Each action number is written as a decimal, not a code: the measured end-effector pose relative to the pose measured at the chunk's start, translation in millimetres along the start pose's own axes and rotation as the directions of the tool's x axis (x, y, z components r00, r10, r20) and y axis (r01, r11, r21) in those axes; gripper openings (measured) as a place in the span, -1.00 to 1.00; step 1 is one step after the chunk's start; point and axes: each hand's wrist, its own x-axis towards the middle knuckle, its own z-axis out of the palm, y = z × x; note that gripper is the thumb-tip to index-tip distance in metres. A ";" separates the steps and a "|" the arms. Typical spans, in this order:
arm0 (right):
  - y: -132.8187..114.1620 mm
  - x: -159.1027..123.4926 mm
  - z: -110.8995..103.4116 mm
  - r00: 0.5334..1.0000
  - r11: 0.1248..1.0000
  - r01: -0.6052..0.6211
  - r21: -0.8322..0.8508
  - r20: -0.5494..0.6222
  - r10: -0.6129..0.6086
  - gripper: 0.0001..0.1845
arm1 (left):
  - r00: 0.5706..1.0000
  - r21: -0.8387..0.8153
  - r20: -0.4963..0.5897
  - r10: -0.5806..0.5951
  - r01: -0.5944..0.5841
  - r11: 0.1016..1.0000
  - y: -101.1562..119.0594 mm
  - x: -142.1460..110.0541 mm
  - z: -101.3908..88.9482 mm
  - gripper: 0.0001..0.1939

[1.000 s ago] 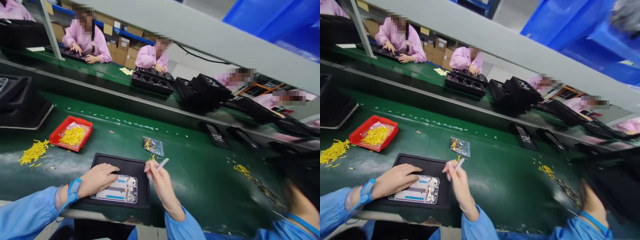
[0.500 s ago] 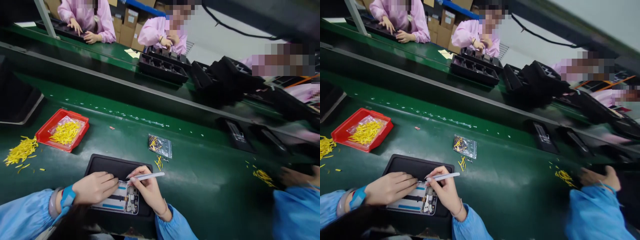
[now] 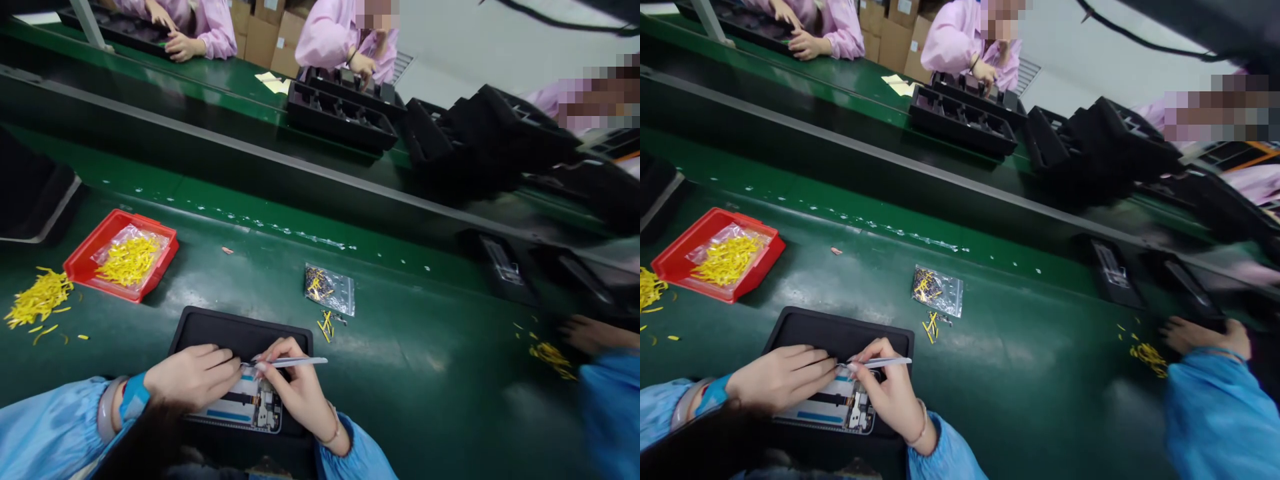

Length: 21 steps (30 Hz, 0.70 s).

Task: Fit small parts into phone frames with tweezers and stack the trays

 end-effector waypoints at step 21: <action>-4.3 1.7 2.7 0.986 0.986 0.158 -0.060 -0.045 -0.161 -0.87 | 0.995 0.001 -0.096 0.032 -0.033 0.999 -5.3 8.6 -6.6 -0.67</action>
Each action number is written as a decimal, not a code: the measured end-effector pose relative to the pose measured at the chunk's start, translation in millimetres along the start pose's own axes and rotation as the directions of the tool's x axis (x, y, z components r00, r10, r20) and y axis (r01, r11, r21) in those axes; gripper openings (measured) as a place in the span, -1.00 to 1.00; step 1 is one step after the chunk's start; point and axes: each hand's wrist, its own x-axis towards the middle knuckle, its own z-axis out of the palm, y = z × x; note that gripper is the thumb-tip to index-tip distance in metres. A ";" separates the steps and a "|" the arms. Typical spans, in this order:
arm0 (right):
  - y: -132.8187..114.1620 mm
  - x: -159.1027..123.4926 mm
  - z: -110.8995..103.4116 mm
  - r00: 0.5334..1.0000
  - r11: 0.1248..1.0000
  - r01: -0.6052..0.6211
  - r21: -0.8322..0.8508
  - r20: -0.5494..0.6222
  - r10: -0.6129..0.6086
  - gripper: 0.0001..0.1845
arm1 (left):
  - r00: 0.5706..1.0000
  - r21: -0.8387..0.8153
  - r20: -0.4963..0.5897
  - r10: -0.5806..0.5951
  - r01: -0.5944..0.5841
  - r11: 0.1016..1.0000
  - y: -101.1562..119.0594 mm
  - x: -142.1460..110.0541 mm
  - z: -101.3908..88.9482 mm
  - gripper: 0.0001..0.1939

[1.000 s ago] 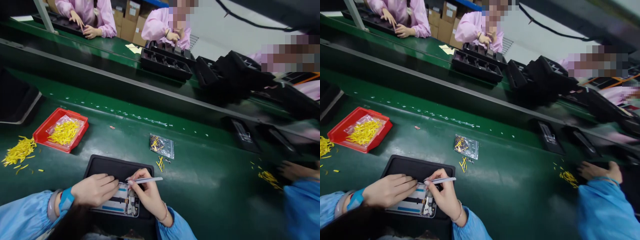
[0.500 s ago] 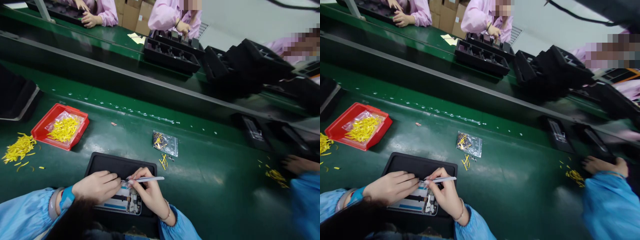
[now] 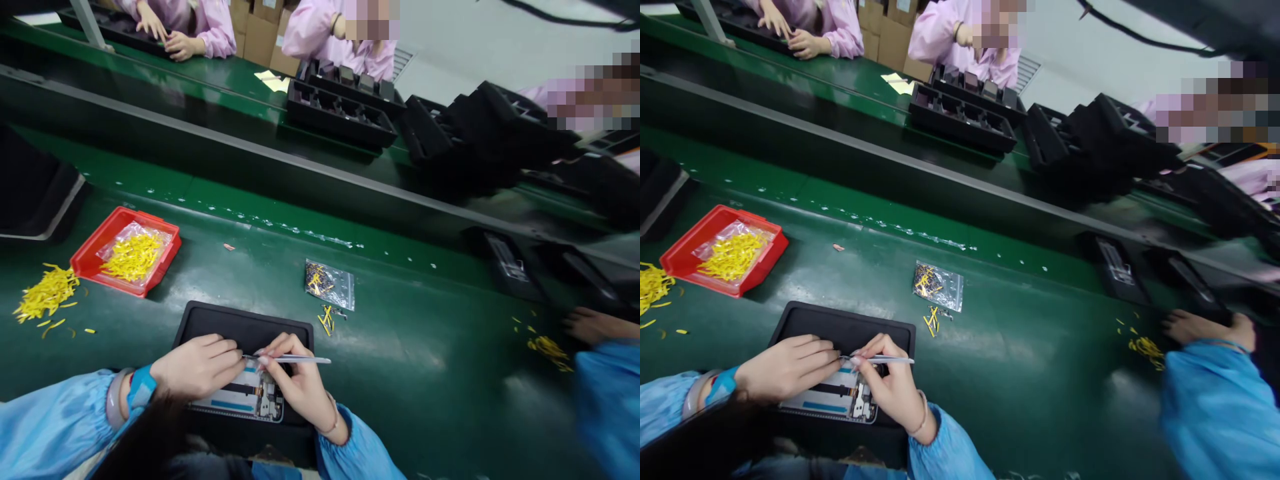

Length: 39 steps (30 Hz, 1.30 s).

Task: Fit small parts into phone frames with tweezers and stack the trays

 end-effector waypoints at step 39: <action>-7.5 -49.1 -19.9 0.739 0.996 0.031 -0.085 -0.669 -0.080 -0.87 | 0.874 -0.203 0.154 -0.462 0.485 0.851 10.3 -0.1 19.5 -0.70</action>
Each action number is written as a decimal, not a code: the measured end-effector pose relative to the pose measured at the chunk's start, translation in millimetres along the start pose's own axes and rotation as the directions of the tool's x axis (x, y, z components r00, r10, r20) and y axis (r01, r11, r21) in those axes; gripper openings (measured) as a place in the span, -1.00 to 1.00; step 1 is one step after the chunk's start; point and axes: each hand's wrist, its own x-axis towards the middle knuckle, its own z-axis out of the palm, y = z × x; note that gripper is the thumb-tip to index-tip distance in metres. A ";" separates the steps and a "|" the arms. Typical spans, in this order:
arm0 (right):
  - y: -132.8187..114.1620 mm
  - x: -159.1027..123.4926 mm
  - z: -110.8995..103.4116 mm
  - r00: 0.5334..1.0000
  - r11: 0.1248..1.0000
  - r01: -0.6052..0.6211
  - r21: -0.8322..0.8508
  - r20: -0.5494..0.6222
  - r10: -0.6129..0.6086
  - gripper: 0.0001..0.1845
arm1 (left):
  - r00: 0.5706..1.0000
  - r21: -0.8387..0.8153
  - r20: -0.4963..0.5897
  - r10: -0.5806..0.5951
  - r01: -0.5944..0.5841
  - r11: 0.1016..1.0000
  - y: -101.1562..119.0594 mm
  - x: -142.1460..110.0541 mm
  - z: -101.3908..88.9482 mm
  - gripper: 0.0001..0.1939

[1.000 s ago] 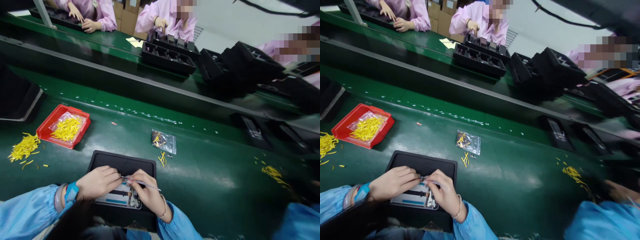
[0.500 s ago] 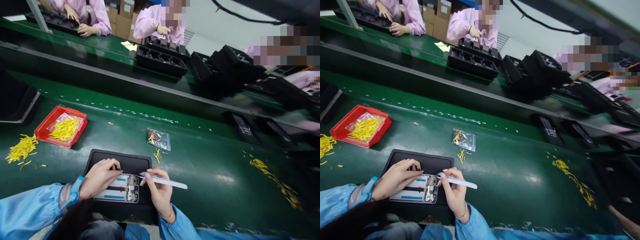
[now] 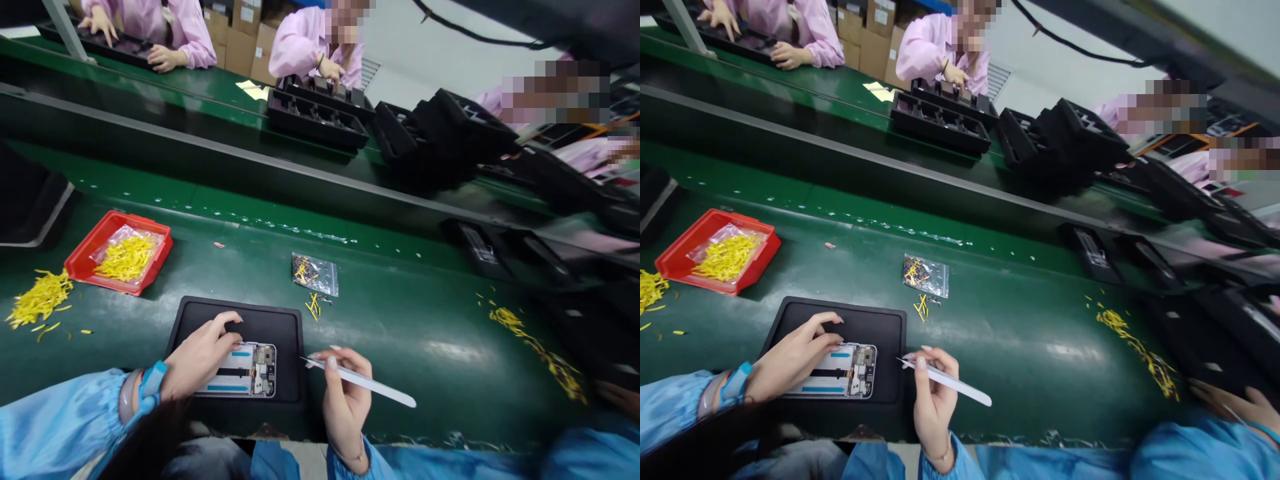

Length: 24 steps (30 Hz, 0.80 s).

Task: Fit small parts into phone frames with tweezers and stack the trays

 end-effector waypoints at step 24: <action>5.9 14.3 -12.7 0.838 0.794 -0.243 -0.558 0.291 0.461 -0.48 | 0.997 0.064 -0.061 0.058 -0.054 0.997 3.8 5.2 4.7 -0.77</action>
